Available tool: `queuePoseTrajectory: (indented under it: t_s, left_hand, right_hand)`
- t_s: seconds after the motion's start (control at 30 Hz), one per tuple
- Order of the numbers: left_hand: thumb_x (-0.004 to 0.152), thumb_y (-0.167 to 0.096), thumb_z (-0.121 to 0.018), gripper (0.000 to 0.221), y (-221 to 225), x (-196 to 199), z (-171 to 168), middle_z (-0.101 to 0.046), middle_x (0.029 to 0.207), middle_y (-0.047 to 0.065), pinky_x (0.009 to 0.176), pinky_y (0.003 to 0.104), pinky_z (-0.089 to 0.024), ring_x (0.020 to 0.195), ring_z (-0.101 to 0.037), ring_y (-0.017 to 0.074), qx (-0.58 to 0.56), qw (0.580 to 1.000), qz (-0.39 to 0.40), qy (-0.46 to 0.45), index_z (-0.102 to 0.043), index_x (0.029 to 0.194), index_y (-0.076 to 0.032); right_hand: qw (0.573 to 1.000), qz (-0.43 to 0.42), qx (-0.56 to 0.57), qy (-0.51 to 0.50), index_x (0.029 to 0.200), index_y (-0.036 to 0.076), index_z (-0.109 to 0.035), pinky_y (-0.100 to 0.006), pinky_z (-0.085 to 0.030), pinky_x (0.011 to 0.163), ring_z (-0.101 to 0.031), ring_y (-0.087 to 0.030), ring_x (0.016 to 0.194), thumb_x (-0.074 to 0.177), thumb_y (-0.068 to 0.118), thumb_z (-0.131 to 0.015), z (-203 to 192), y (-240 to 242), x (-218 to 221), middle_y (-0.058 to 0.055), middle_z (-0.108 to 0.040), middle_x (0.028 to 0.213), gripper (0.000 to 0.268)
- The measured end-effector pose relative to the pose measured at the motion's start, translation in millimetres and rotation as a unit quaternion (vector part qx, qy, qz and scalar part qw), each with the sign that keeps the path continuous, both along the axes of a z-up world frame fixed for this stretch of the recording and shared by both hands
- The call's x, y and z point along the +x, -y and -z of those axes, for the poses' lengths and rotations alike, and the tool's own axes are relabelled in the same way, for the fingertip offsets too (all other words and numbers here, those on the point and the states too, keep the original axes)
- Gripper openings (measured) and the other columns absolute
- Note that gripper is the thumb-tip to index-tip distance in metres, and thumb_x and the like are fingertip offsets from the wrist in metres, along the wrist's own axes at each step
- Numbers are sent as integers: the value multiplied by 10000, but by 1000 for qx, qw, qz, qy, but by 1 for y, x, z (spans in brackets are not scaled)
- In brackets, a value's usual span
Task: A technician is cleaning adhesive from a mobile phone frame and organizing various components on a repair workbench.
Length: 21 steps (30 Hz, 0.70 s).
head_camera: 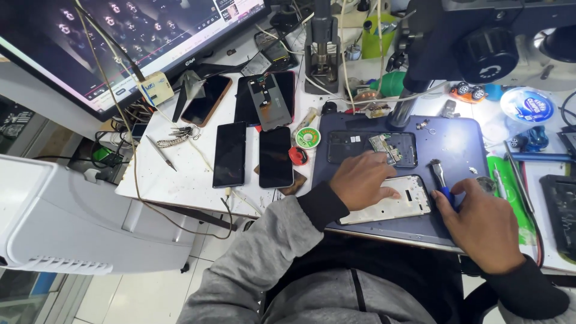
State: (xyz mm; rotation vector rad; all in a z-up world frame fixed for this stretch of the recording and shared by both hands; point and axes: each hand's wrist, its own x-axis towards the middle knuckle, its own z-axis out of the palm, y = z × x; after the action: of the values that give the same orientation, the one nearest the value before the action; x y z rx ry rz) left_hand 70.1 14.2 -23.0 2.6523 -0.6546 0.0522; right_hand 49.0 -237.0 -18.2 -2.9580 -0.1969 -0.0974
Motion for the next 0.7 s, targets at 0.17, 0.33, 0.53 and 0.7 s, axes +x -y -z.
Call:
queuePoseTrajectory:
  t_s: [0.17,0.33,0.53,0.7]
  left_hand:
    - [901,-627,-562,468,-37,-1,-51,-618,804,21,547,453,-456,772,-642,260,-72,981,-101,148,-654,806,-178]
    - [845,-460,-778,167,-167,52,-51,-763,674,-16,534,436,-553,644,-741,281,-73,894,-378,230,-823,792,-309]
    - [860,-400,-825,172,-314,78,-15,-700,1073,192,840,531,-558,954,-693,425,-47,799,-596,66,-800,911,-238]
    - [857,-579,-851,535,-306,70,-24,-734,980,156,751,502,-587,908,-722,382,3,806,-590,-55,-716,885,-62]
  right_hand:
    - [998,-9,55,8,1165,74,-678,-484,-520,770,-735,-363,803,1032,528,-589,1,7,1,-90,-738,756,481]
    - [988,-50,130,72,1160,73,-688,-454,-506,842,-724,-316,894,1106,437,-558,12,20,2,-122,-729,874,390]
    - [964,-104,195,149,1079,-3,-702,-390,-481,718,-681,-259,783,1126,313,-610,25,23,0,-111,-710,886,333]
    - [963,-110,193,153,1052,0,-713,-361,-451,678,-638,-232,710,1120,284,-642,28,23,-1,-94,-702,854,300]
